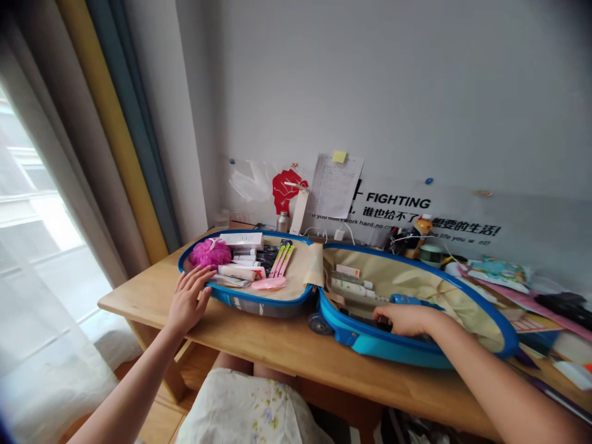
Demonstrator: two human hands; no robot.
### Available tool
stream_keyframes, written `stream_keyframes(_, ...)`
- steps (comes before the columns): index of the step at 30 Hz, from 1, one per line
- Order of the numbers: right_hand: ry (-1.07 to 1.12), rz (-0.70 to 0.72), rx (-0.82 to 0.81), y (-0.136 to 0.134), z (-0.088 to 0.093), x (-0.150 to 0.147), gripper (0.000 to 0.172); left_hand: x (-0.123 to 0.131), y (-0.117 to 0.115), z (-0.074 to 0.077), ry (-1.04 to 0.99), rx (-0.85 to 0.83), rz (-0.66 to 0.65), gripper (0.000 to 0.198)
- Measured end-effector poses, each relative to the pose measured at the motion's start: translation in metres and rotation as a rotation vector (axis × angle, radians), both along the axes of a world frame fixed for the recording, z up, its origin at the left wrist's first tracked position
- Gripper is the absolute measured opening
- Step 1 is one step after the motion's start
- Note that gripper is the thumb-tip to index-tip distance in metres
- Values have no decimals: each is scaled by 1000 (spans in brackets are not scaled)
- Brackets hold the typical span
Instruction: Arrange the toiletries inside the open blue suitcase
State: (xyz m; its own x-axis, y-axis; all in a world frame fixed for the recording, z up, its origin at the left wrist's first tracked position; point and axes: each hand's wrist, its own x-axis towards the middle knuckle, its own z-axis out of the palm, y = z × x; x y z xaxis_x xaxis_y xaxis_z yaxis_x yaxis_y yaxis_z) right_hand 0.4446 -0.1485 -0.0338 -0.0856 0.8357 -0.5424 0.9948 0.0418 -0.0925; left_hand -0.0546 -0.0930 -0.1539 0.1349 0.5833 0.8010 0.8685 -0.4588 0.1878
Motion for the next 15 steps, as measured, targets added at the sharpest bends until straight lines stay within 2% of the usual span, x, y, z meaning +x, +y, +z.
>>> stream_keyframes(3, -7, -13, 54, -4, 3, 0, 54, 0, -1, 1, -3, -7, 0, 39)
stream_keyframes(5, 6, -30, 128, -6, 13, 5, 53, 0, -1, 1, -1, -12, -3, 39)
stream_keyframes(10, 119, -72, 336, -6, 62, 22, 45, 1, -1, 2, -17, -5, -5, 39)
stream_keyframes(12, 218, -54, 408, -1, 80, 12, 49, 1, -1, 1, -21, -8, -9, 41)
stream_keyframes(15, 340, -2, 459, 14, 95, -35, 62, 1, 1, 0, -21, 2, -14, 45)
